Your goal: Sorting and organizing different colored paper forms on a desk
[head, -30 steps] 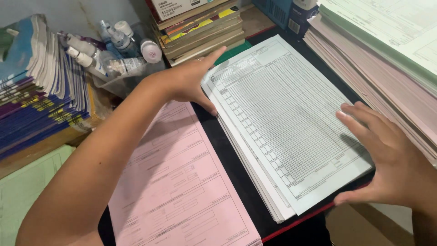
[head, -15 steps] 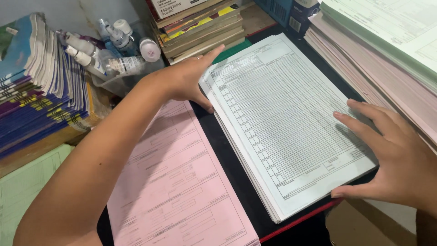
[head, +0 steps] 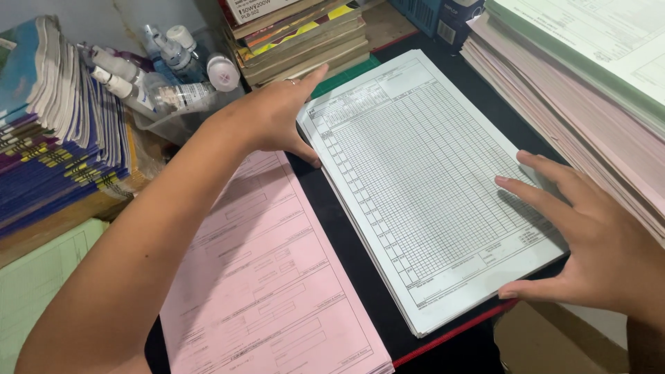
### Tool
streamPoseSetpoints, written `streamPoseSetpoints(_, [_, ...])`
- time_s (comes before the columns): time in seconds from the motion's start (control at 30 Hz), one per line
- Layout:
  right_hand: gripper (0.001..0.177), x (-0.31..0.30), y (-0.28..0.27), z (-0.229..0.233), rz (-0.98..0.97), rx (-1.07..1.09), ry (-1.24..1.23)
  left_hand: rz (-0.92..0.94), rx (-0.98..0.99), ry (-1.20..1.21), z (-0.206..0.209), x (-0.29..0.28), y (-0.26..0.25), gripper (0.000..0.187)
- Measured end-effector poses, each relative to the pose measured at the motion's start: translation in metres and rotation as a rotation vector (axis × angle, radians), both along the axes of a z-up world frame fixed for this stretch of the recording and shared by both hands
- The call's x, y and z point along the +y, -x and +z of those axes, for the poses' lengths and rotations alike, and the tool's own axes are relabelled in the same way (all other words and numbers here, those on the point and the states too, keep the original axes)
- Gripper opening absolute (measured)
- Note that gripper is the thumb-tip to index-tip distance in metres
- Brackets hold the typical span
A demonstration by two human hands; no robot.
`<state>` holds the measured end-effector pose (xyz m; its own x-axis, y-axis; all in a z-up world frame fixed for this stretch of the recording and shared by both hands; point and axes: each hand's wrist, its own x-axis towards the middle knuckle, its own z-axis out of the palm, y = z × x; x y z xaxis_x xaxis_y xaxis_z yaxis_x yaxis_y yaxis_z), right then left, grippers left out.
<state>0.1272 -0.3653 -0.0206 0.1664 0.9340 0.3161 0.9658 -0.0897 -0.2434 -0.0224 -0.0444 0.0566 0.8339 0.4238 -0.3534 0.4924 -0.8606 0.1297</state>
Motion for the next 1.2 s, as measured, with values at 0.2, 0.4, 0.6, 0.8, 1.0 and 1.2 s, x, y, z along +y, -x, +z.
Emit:
streamPoseSetpoints(0.2, [0.133, 0.001, -0.003, -0.002, -0.223, 0.185, 0.254, 0.019, 0.035, 0.038, -0.006, 0.006, -0.007, 0.135])
streamPoseSetpoints(0.4, [0.132, -0.001, -0.005, -0.005, -0.281, 0.268, 0.293, -0.015, 0.109, -0.035, -0.003, -0.001, -0.010, 0.125])
streamPoseSetpoints(0.6, [0.129, -0.004, -0.004, -0.010, -0.077, 0.048, 0.022, -0.034, 0.085, -0.073, -0.010, -0.005, -0.014, 0.130])
streamPoseSetpoints(0.8, [0.100, -0.001, -0.004, -0.017, 0.064, -0.151, -0.380, -0.336, 0.043, -0.473, -0.015, -0.060, -0.045, 0.123])
streamPoseSetpoints(1.0, [0.087, -0.002, -0.006, -0.015, 0.017, -0.133, -0.428, -0.945, -0.880, -0.676, -0.018, -0.108, -0.123, 0.039])
streamPoseSetpoints(1.2, [0.081, -0.005, -0.013, -0.013, 0.029, -0.080, -0.417, -1.044, -1.055, -0.761, -0.021, -0.124, -0.186, 0.038])
